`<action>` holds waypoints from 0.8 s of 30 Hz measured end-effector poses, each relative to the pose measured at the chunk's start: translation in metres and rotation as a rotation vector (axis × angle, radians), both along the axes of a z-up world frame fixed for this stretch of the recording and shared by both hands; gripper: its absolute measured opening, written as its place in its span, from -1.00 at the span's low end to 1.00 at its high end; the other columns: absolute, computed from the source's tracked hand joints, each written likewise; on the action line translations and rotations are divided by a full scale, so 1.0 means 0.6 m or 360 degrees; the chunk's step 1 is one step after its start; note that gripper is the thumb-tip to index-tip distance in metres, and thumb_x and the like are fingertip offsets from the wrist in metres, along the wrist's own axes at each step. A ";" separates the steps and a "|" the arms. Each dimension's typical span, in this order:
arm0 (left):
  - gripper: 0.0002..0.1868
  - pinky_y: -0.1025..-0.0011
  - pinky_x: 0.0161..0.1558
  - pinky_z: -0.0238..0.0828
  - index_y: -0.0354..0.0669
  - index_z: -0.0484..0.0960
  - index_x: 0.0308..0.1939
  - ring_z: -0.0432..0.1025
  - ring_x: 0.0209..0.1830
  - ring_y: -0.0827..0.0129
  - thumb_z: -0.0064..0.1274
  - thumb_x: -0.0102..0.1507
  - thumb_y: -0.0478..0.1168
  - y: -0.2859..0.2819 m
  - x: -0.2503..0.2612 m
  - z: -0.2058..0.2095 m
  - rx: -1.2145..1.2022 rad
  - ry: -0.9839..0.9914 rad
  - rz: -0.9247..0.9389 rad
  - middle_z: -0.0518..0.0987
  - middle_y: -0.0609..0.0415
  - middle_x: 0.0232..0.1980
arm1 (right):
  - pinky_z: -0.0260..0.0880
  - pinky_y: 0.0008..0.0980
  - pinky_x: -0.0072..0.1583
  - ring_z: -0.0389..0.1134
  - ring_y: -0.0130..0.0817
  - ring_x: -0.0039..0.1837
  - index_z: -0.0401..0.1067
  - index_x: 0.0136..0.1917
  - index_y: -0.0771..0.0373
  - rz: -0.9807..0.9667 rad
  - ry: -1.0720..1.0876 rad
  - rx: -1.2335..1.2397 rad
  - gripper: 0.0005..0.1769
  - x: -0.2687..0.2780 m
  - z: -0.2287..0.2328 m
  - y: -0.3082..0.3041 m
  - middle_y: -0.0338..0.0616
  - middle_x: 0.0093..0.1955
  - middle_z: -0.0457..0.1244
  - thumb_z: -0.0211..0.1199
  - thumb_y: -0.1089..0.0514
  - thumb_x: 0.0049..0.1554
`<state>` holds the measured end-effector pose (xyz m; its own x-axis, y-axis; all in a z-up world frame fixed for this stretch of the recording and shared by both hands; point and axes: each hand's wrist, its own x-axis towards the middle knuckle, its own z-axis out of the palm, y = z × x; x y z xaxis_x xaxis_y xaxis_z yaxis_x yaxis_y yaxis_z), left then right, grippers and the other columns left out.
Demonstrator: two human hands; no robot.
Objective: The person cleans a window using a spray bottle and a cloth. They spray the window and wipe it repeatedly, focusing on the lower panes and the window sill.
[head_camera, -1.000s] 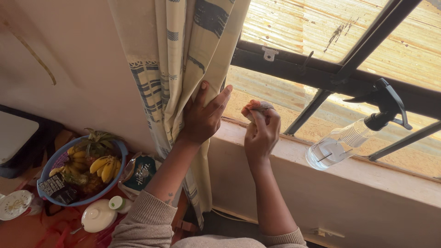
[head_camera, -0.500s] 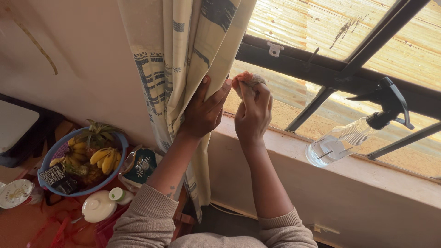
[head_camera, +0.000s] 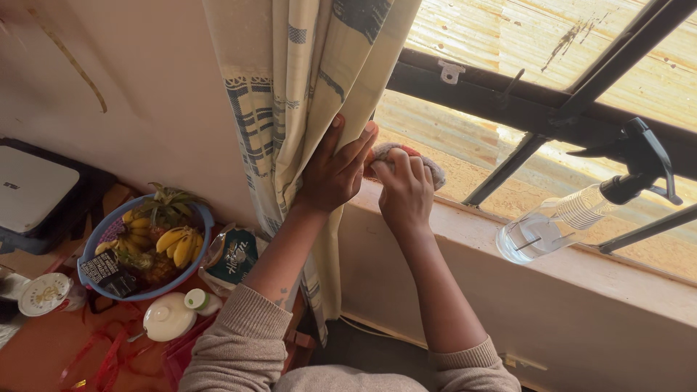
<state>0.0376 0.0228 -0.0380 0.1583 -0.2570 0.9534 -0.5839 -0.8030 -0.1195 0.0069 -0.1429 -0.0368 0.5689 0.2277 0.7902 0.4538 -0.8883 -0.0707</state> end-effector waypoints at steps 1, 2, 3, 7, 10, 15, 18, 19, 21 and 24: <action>-0.57 0.07 0.57 0.14 -0.17 0.63 0.34 0.15 0.56 -0.05 -0.09 0.40 -0.38 0.001 0.001 -0.002 0.0017 0.0042 -0.0007 0.42 0.17 0.45 | 0.28 -0.11 0.15 0.27 -0.18 0.14 0.57 -0.01 0.09 -0.0009 0.0071 -0.0079 -0.77 -0.008 -0.008 -0.015 -0.23 0.10 0.25 0.27 0.38 0.13; -0.58 0.07 0.57 0.14 -0.18 0.63 0.34 0.15 0.56 -0.05 -0.08 0.41 -0.38 0.000 0.002 -0.003 0.0015 0.0014 -0.0007 0.42 0.17 0.46 | 0.29 -0.13 0.18 0.26 -0.20 0.15 0.59 0.01 0.06 -0.0111 0.0026 -0.0035 -0.70 -0.017 -0.014 -0.032 -0.25 0.06 0.23 0.27 0.41 0.11; -0.60 0.06 0.58 0.14 -0.19 0.63 0.34 0.15 0.57 -0.05 -0.07 0.43 -0.38 0.001 0.003 -0.003 0.0012 -0.0013 -0.0008 0.42 0.17 0.46 | 0.30 -0.14 0.20 0.25 -0.22 0.16 0.61 0.03 0.04 -0.0213 -0.0020 0.0009 -0.64 -0.026 -0.016 -0.046 -0.27 0.03 0.21 0.26 0.44 0.08; -0.63 0.07 0.58 0.15 -0.13 0.63 0.32 0.16 0.57 -0.01 -0.04 0.44 -0.35 0.000 0.004 -0.002 0.0010 -0.0085 0.0021 0.43 0.22 0.45 | 0.33 -0.22 0.23 0.19 -0.19 0.21 0.60 0.14 0.06 -0.0358 -0.0331 0.0487 -0.52 -0.021 0.007 -0.064 -0.22 0.17 0.18 0.24 0.55 0.12; -0.64 0.05 0.57 0.16 -0.14 0.62 0.33 0.16 0.56 -0.04 -0.04 0.46 -0.34 0.001 0.005 -0.003 0.0003 -0.0084 0.0008 0.42 0.18 0.45 | 0.32 -0.12 0.24 0.20 -0.21 0.21 0.61 0.20 0.04 -0.0348 -0.0504 0.0305 -0.44 0.014 0.018 -0.025 -0.21 0.20 0.17 0.27 0.52 0.02; -0.62 0.03 0.56 0.16 -0.17 0.62 0.34 0.17 0.55 -0.07 -0.08 0.46 -0.32 0.004 0.003 0.001 0.0012 -0.0023 -0.0028 0.42 0.17 0.46 | 0.37 -0.15 0.20 0.23 -0.15 0.20 0.58 0.14 0.06 0.0036 -0.0147 -0.0007 -0.55 0.008 -0.019 0.002 -0.20 0.20 0.19 0.30 0.48 0.05; -0.59 0.01 0.56 0.16 -0.17 0.62 0.34 0.18 0.54 -0.09 -0.11 0.43 -0.34 0.006 0.005 -0.001 0.0043 -0.0023 -0.0016 0.42 0.16 0.45 | 0.37 -0.17 0.19 0.24 -0.17 0.14 0.58 0.03 0.04 -0.0035 0.0020 0.0014 -0.59 -0.012 -0.035 -0.038 -0.24 0.11 0.21 0.28 0.50 0.04; -0.58 0.01 0.56 0.16 -0.17 0.62 0.33 0.18 0.54 -0.09 -0.13 0.42 -0.35 0.006 0.006 -0.004 0.0050 -0.0025 -0.0009 0.42 0.16 0.45 | 0.38 -0.17 0.19 0.24 -0.18 0.12 0.59 0.02 0.03 -0.0126 0.0029 0.0044 -0.57 -0.018 -0.036 -0.053 -0.24 0.08 0.21 0.27 0.51 0.03; -0.59 0.02 0.56 0.16 -0.15 0.62 0.34 0.18 0.55 -0.08 -0.12 0.43 -0.35 0.003 0.008 -0.009 0.0046 -0.0034 0.0029 0.41 0.18 0.46 | 0.37 -0.19 0.18 0.24 -0.17 0.11 0.58 0.04 0.05 -0.0263 -0.0075 0.0197 -0.56 -0.019 -0.035 -0.068 -0.21 0.06 0.20 0.26 0.53 0.04; -0.60 0.02 0.57 0.16 -0.11 0.61 0.35 0.18 0.55 -0.06 -0.10 0.45 -0.33 0.001 0.011 -0.012 0.0044 -0.0045 0.0064 0.40 0.20 0.47 | 0.36 -0.23 0.16 0.23 -0.16 0.14 0.56 0.12 0.10 -0.0324 -0.0375 0.0445 -0.58 0.013 -0.014 -0.065 -0.16 0.10 0.19 0.27 0.54 0.12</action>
